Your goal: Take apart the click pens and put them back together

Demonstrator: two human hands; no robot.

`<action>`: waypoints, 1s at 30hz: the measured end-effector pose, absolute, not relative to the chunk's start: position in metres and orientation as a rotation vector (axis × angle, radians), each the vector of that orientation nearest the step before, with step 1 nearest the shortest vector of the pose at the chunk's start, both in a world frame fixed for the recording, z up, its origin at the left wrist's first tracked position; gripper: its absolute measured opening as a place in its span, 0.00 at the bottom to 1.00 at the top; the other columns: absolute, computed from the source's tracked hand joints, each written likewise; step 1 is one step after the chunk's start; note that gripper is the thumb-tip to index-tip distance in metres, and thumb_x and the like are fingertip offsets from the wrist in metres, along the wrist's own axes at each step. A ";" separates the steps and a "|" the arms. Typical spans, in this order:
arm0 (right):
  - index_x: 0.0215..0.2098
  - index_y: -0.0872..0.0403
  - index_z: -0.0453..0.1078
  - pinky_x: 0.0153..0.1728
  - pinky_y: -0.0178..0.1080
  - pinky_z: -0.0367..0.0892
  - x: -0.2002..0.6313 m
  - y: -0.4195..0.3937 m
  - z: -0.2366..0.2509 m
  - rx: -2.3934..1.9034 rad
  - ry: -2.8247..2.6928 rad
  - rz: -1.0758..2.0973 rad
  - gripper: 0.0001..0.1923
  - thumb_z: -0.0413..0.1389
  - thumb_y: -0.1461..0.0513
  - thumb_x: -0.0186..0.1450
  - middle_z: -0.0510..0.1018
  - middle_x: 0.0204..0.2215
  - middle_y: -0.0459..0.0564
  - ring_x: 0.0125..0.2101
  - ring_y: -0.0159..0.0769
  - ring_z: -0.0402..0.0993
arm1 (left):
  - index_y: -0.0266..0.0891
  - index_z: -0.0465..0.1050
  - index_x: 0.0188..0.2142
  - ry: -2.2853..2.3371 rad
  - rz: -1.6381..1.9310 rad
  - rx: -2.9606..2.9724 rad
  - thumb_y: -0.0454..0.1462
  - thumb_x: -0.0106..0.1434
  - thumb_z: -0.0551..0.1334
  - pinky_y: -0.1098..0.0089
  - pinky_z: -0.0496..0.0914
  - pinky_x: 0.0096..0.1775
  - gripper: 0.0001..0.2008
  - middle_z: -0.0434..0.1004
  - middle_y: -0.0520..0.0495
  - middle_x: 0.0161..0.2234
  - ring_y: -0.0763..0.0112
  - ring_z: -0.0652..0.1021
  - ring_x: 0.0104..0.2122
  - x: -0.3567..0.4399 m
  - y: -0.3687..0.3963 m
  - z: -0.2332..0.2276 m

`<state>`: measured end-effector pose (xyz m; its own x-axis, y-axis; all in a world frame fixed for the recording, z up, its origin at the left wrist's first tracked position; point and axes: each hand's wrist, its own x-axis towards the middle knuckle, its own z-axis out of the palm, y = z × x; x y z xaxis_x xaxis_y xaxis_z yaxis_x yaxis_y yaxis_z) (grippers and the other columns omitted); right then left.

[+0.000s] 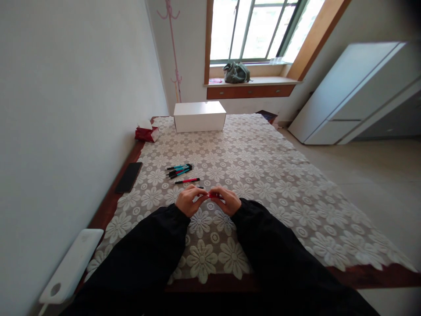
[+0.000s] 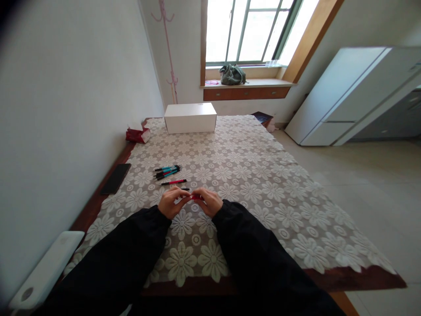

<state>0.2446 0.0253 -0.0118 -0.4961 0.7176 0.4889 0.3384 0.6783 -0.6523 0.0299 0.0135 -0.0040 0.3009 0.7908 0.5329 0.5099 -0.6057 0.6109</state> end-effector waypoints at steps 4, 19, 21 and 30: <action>0.47 0.51 0.69 0.36 0.36 0.74 0.245 0.025 -0.015 -0.792 -2.106 0.671 0.09 0.54 0.58 0.69 0.80 0.34 0.49 0.33 0.35 0.77 | 0.42 0.79 0.37 1.110 1.280 2.281 0.42 0.66 0.65 0.70 0.75 0.37 0.07 0.80 0.48 0.30 0.71 0.78 0.30 0.029 0.015 -0.004; 0.47 0.50 0.66 0.34 0.41 0.77 0.235 0.022 -0.010 -0.717 -1.586 1.255 0.16 0.58 0.51 0.67 0.79 0.33 0.46 0.31 0.36 0.80 | 0.45 0.78 0.47 1.053 1.298 2.398 0.38 0.67 0.63 0.64 0.76 0.44 0.09 0.83 0.46 0.40 0.66 0.80 0.39 0.029 0.013 0.004; 0.44 0.51 0.70 0.40 0.43 0.77 0.239 0.023 -0.005 -0.781 -1.651 1.116 0.14 0.59 0.51 0.67 0.80 0.33 0.48 0.35 0.37 0.80 | 0.44 0.78 0.45 1.151 1.326 2.362 0.38 0.68 0.62 0.63 0.75 0.45 0.08 0.83 0.46 0.39 0.65 0.79 0.40 0.028 0.013 0.005; 0.42 0.50 0.72 0.40 0.44 0.74 0.252 0.024 0.013 -0.931 -1.640 0.594 0.07 0.57 0.57 0.68 0.82 0.33 0.49 0.34 0.38 0.79 | 0.42 0.77 0.42 1.457 1.218 2.290 0.36 0.66 0.61 0.60 0.71 0.51 0.07 0.82 0.46 0.40 0.62 0.77 0.45 0.026 0.018 0.003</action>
<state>0.2518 0.0239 0.0129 -0.0863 0.8208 0.5647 0.2691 0.5649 -0.7800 0.0260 0.0185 0.0028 0.1908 0.8166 0.5447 0.6807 -0.5099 0.5260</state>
